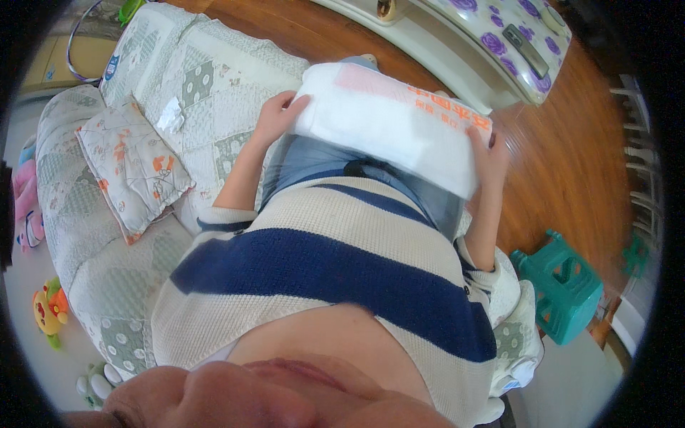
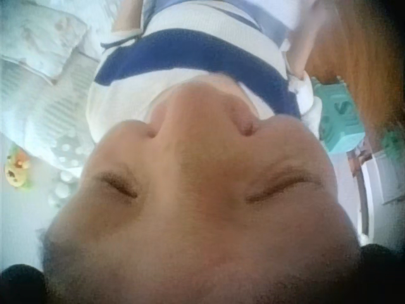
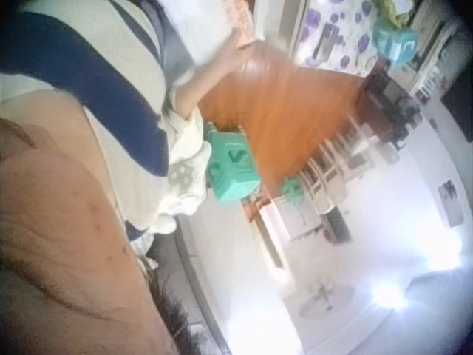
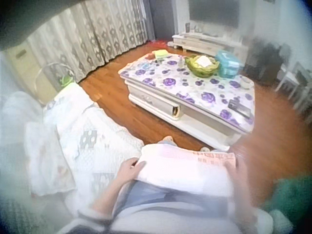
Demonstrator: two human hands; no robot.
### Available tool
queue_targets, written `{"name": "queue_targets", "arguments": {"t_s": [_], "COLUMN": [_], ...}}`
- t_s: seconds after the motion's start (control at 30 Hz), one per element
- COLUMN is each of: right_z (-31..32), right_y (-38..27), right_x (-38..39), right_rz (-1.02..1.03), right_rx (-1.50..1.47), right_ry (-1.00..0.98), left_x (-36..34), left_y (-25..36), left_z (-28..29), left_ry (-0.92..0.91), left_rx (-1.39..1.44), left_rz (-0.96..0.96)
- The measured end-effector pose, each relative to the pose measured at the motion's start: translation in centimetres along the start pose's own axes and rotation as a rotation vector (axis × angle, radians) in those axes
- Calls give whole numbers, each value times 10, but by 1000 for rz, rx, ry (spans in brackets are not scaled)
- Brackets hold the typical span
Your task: The person sits on the floor and folds a white cloth or towel by hand. They repeatedly unfold and refold the item, smoothing it out and adjusting the edges to create a compact rectangular shape.
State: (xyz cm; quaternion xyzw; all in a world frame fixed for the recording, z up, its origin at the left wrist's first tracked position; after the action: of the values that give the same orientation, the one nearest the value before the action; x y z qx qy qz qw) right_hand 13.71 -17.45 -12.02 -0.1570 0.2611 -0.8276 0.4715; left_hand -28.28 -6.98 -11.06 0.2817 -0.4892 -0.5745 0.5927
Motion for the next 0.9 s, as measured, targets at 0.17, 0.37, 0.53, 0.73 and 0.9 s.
{"name": "queue_targets", "arguments": {"t_s": [0.17, 0.37, 0.53, 0.73, 0.9], "right_z": [-3, 46, 87, 128, 131], "right_y": [5, -18, -155, -243, -198], "right_x": [-22, -49, -21, 7, -42], "right_rz": [-61, 56, 575, 763, 721], "right_rx": [-164, -180, -311, -950, -227], "right_ry": [-32, 103, 175, 268, 157], "left_x": [-11, -23, -36, 1, 14], "left_y": [6, 153, 269, 329, 327], "left_z": [-17, 1, -20, -37, -46], "left_ry": [15, 14, 175, -214, -503], "left_rx": [92, 151, 134, -9, 22], "left_rz": [-167, -638, -1131, -1217, -1229]}}
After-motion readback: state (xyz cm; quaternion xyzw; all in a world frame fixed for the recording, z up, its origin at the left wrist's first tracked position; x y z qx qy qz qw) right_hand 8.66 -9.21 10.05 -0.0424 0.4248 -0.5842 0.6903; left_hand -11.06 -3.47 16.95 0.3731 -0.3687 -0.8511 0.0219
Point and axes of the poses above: each hand's wrist, its own x-axis away from the middle knuckle, its own z-axis out of the back of the hand, y = z × x, the point moved 1 cm from there along -x, towards the middle knuckle, and after that the axes turned 14 degrees about x, right-handed, at the moved point
